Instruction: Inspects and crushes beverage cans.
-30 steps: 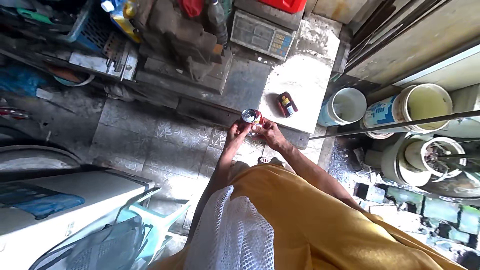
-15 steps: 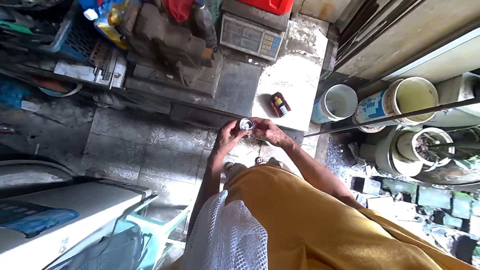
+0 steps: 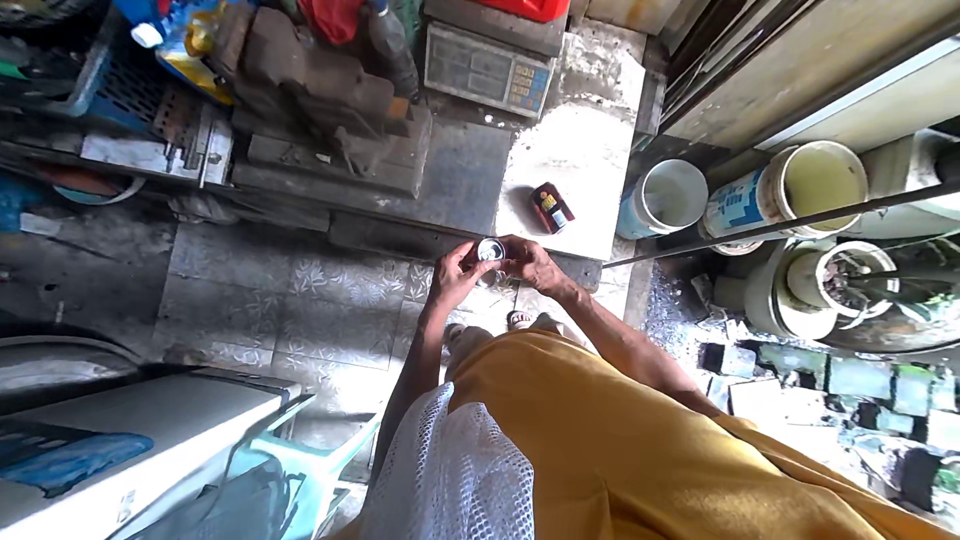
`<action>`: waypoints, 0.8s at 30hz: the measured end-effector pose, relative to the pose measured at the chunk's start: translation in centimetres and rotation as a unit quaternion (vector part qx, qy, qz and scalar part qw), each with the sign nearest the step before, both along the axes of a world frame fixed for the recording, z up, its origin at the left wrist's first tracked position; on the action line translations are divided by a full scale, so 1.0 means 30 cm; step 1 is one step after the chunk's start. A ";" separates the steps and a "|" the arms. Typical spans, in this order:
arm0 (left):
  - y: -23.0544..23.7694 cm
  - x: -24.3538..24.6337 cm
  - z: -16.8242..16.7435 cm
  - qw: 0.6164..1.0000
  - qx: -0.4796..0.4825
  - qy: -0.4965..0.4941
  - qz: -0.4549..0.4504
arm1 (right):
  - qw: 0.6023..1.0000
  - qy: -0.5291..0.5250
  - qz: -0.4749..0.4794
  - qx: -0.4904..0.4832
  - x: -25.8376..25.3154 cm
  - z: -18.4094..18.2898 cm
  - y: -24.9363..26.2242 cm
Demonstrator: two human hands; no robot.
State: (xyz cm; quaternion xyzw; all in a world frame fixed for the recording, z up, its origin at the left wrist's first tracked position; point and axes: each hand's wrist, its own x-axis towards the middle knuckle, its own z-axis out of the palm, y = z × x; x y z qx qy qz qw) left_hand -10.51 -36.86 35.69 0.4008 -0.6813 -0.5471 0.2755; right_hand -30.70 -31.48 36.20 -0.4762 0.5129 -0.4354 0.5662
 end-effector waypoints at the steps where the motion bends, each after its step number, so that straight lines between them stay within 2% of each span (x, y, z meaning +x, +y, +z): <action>1: -0.007 -0.007 -0.009 1.000 0.007 -0.001 -0.003 | 1.000 0.000 -0.004 0.009 -0.006 -0.004 -0.001; 6: -0.077 -0.054 -0.023 0.999 0.023 0.009 -0.047 | 1.000 -0.018 -0.013 0.023 -0.042 -0.032 -0.031; 8: -0.125 -0.088 -0.030 0.998 0.041 0.019 -0.044 | 0.999 0.045 -0.018 -0.010 -0.086 -0.036 -0.059; 9: -0.157 -0.105 -0.048 0.999 0.037 0.012 -0.026 | 0.992 0.114 -0.037 -0.029 -0.118 -0.037 -0.072; 11: -0.241 -0.135 -0.090 0.999 0.024 -0.002 0.023 | 0.954 0.277 -0.104 -0.047 -0.195 -0.039 -0.093; 13: -0.329 -0.154 -0.108 0.997 0.033 -0.034 0.059 | 0.895 0.417 -0.157 -0.022 -0.270 -0.043 -0.097; 15: -0.408 -0.167 -0.126 0.991 0.056 -0.086 0.081 | 0.854 0.488 -0.169 0.056 -0.324 -0.061 -0.091; 18: -0.490 -0.181 -0.165 0.983 0.056 -0.144 0.097 | 0.824 0.526 -0.146 0.153 -0.365 -0.096 -0.083; 21: -0.512 -0.187 -0.160 0.976 0.035 -0.179 0.121 | 0.829 0.519 -0.141 0.153 -0.386 -0.127 -0.084; 24: -0.497 -0.176 -0.162 0.964 -0.020 -0.196 0.178 | 0.875 0.456 -0.150 0.061 -0.397 -0.101 -0.083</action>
